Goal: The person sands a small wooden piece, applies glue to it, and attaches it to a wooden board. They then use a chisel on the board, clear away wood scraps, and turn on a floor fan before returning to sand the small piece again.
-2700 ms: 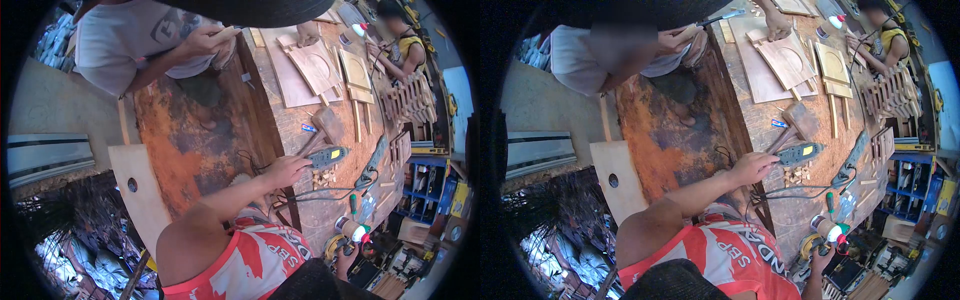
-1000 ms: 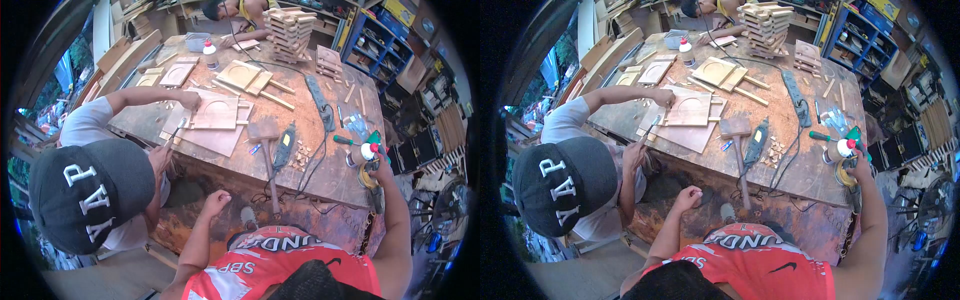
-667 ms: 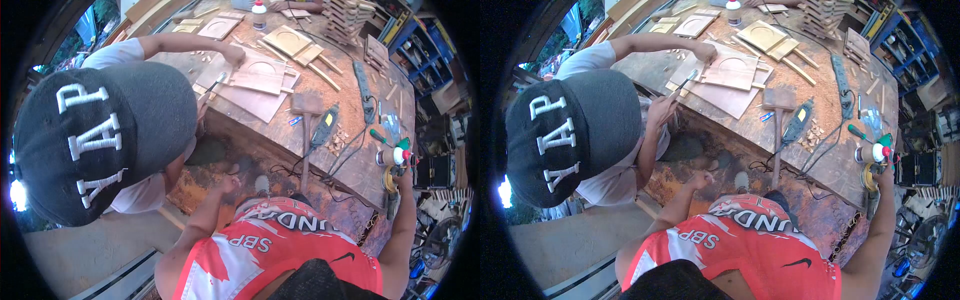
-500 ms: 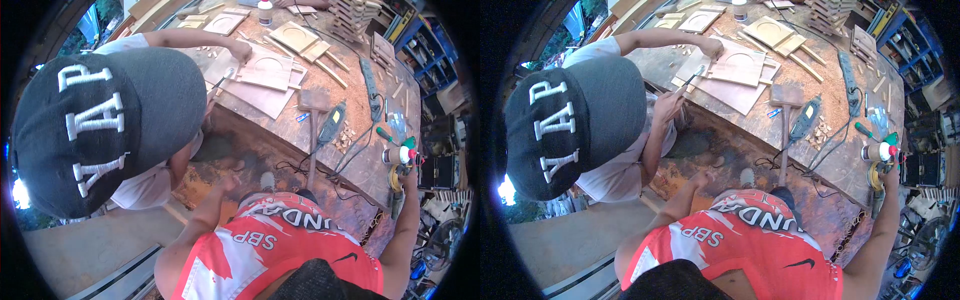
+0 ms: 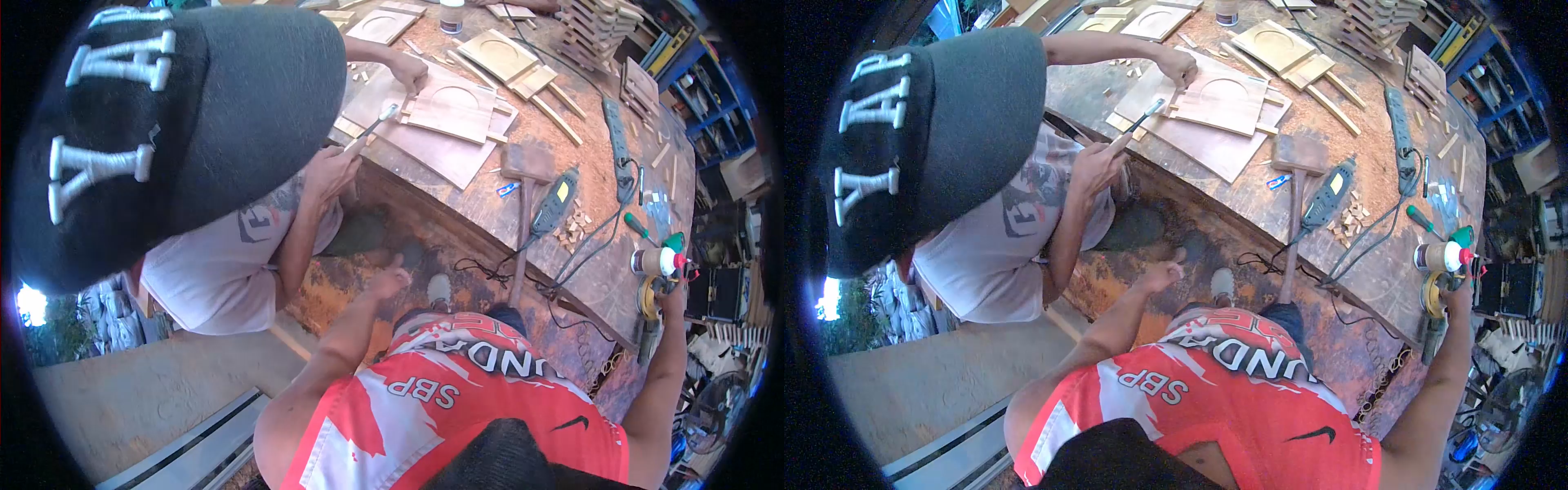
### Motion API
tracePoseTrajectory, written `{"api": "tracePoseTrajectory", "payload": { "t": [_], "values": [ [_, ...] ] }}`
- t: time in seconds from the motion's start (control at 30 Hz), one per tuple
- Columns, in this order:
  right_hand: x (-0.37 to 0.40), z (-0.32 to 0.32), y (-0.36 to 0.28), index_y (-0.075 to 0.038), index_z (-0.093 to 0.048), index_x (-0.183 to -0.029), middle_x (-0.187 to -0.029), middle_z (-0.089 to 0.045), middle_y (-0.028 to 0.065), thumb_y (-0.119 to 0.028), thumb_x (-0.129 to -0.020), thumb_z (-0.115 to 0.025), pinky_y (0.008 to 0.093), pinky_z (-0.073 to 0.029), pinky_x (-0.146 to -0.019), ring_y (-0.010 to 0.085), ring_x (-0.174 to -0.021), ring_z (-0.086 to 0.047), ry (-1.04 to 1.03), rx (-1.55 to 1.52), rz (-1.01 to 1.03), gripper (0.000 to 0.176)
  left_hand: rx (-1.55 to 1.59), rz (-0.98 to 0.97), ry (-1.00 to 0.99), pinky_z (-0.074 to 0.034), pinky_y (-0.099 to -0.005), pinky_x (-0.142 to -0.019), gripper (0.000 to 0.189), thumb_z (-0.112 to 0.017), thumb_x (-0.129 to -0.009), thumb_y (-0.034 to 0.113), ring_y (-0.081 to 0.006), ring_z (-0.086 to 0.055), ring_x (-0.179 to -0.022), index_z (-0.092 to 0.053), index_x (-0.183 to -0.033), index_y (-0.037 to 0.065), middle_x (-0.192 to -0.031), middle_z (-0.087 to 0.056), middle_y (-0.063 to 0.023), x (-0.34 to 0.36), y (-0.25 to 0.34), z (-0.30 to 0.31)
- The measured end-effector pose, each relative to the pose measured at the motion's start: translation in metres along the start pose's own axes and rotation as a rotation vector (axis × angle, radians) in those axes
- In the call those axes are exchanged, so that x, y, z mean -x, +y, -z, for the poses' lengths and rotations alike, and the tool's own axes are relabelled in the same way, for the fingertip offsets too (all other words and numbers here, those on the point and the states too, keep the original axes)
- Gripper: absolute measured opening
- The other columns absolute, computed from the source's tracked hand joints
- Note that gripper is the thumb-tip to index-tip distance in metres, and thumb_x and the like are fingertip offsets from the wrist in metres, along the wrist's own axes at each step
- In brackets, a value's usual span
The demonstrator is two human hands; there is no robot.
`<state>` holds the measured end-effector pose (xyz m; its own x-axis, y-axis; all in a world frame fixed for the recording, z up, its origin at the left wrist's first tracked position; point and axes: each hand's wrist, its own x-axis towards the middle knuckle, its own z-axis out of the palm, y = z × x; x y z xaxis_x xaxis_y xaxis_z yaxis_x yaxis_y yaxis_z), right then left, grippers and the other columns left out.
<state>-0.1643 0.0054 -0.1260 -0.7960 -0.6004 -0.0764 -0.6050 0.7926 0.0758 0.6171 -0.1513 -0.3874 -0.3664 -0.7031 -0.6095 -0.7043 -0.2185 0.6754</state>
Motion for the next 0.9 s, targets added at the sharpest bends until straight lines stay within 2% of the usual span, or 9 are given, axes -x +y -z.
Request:
{"api": "tracePoseTrajectory", "payload": {
  "t": [0.07, 0.13, 0.27, 0.43, 0.47, 0.53, 0.67, 0.8, 0.9],
  "values": [
    [0.004, 0.001, -0.001, -0.012, -0.033, -0.144, -0.118, -0.062, 0.0210, -0.018, -0.062, -0.085, 0.0463, -0.051, -0.089, 0.0387, -0.108, -0.061, 0.056, -0.023, 0.058, 0.097, 0.081, -0.225, 0.136, -0.051, -0.0406, -0.085, 0.025, -0.062, -0.089, 0.029, -0.0301, -0.067, -0.095, -0.070, -0.097, 0.007, -0.096, -0.070, -0.0153, -0.014, 0.010, 0.000],
    [0.000, -0.006, 0.004, -0.012, -0.035, -0.143, -0.118, -0.062, 0.0202, -0.018, -0.061, -0.085, 0.0464, -0.050, -0.090, 0.0382, -0.109, -0.061, 0.068, -0.052, 0.064, 0.096, 0.271, -0.229, 0.225, -0.052, -0.0401, -0.084, 0.022, -0.063, -0.088, 0.022, -0.0315, -0.067, -0.094, -0.068, -0.100, 0.004, -0.096, -0.069, -0.0166, -0.011, 0.063, 0.018],
    [0.001, -0.004, 0.005, -0.012, -0.039, -0.140, -0.119, -0.061, 0.0193, -0.019, -0.061, -0.085, 0.0466, -0.050, -0.091, 0.0378, -0.110, -0.060, 0.100, -0.040, 0.080, 0.092, 0.126, -0.597, 0.550, -0.052, -0.0390, -0.081, 0.019, -0.064, -0.086, 0.009, -0.0324, -0.067, -0.090, -0.066, -0.104, 0.003, -0.098, -0.068, -0.0163, -0.023, 0.163, 0.062],
    [-0.009, -0.009, 0.015, -0.010, -0.039, -0.140, -0.112, -0.065, 0.0180, -0.019, -0.058, -0.086, 0.0447, -0.051, -0.087, 0.0364, -0.104, -0.063, 0.025, -0.145, 0.101, 0.095, 0.092, -0.632, 0.497, -0.051, -0.0383, -0.081, 0.020, -0.064, -0.085, 0.009, -0.0330, -0.066, -0.090, -0.067, -0.104, 0.003, -0.098, -0.067, -0.0165, -0.029, 0.246, 0.088],
    [0.015, 0.011, -0.010, -0.010, -0.038, -0.141, -0.108, -0.067, 0.0179, -0.017, -0.060, -0.084, 0.0439, -0.052, -0.083, 0.0353, -0.099, -0.066, -0.031, -0.415, 0.112, 0.093, 0.077, -0.746, 0.529, -0.051, -0.0373, -0.082, 0.019, -0.064, -0.085, 0.008, -0.0331, -0.065, -0.091, -0.067, -0.102, 0.003, -0.098, -0.067, -0.0162, -0.038, 0.250, 0.085],
    [-0.003, -0.010, 0.015, -0.008, -0.033, -0.144, -0.106, -0.067, 0.0202, -0.016, -0.064, -0.082, 0.0449, -0.053, -0.082, 0.0367, -0.099, -0.066, 0.022, -0.093, 0.065, 0.094, 0.015, -0.759, 0.500, -0.050, -0.0372, -0.083, 0.016, -0.063, -0.086, 0.007, -0.0333, -0.064, -0.094, -0.067, -0.101, 0.002, -0.100, -0.066, -0.0165, -0.037, 0.269, 0.081],
    [0.017, 0.021, -0.010, -0.009, -0.035, -0.139, -0.117, -0.061, 0.0256, -0.025, -0.061, -0.084, 0.0473, -0.051, -0.089, 0.0397, -0.108, -0.062, -0.030, -0.034, -0.044, 0.093, -0.023, -0.781, 0.345, -0.051, -0.0368, -0.083, 0.020, -0.064, -0.085, 0.007, -0.0317, -0.065, -0.091, -0.066, -0.104, 0.001, -0.097, -0.066, -0.0165, -0.047, 0.270, 0.053],
    [0.015, 0.013, -0.012, -0.014, -0.030, -0.142, -0.124, -0.055, 0.0287, -0.026, -0.061, -0.085, 0.0483, -0.051, -0.093, 0.0448, -0.111, -0.058, 0.011, 0.054, -0.133, 0.099, -0.068, -0.754, 0.045, -0.053, -0.0372, -0.075, 0.042, -0.069, -0.086, 0.016, -0.0274, -0.066, -0.078, -0.059, -0.126, 0.009, -0.090, -0.067, -0.0144, -0.036, 0.285, 0.006],
    [0.018, 0.023, -0.016, -0.020, -0.025, -0.149, -0.139, -0.042, 0.0226, -0.029, -0.062, -0.088, 0.0500, -0.048, -0.099, 0.0403, -0.124, -0.051, -0.074, 0.044, -0.215, 0.108, -0.218, -0.727, -0.105, -0.053, -0.0394, -0.071, 0.056, -0.071, -0.086, 0.025, -0.0290, -0.066, -0.072, -0.051, -0.138, 0.016, -0.084, -0.066, -0.0141, -0.026, 0.316, -0.015]
  ]
}}
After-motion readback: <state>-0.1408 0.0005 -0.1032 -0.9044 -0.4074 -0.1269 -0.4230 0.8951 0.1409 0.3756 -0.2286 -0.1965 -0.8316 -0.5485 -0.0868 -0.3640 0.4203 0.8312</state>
